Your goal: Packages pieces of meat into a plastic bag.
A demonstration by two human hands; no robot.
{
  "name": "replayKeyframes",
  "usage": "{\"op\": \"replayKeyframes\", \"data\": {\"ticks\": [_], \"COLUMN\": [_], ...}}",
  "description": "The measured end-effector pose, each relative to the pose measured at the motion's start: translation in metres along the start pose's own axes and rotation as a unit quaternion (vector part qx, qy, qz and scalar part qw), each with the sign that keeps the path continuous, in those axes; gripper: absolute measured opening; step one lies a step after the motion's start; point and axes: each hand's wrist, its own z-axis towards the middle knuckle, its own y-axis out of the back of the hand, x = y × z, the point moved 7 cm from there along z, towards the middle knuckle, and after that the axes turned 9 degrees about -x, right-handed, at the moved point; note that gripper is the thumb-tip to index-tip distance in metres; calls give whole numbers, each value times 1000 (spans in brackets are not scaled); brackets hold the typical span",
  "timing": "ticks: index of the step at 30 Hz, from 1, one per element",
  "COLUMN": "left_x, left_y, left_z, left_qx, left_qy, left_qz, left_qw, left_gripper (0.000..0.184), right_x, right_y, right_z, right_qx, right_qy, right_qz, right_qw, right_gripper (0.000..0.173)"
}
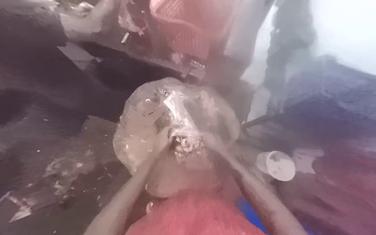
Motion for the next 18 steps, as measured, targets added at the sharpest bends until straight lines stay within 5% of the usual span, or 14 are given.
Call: {"op": "replayKeyframes", "data": {"ticks": [4,7,13,18], "left_x": [30,40,12,-13], "left_y": [6,-1,-30,-49], "left_z": [-61,-107,-154,-149], "left_qx": [-47,-76,80,119], "left_qy": [72,37,60,68], "left_qz": [-25,-41,17,-12], "left_qw": [996,996,995,991], "left_gripper": [39,35,38,43], "right_x": [24,28,9,-19], "right_y": [-10,-25,-32,-19], "right_z": [2,8,1,-33], "right_qx": [79,100,131,53], "right_qy": [14,61,108,60], "right_qz": [0,-38,-31,6], "right_qw": [997,992,985,997], "right_gripper": [61,63,67,66]}}
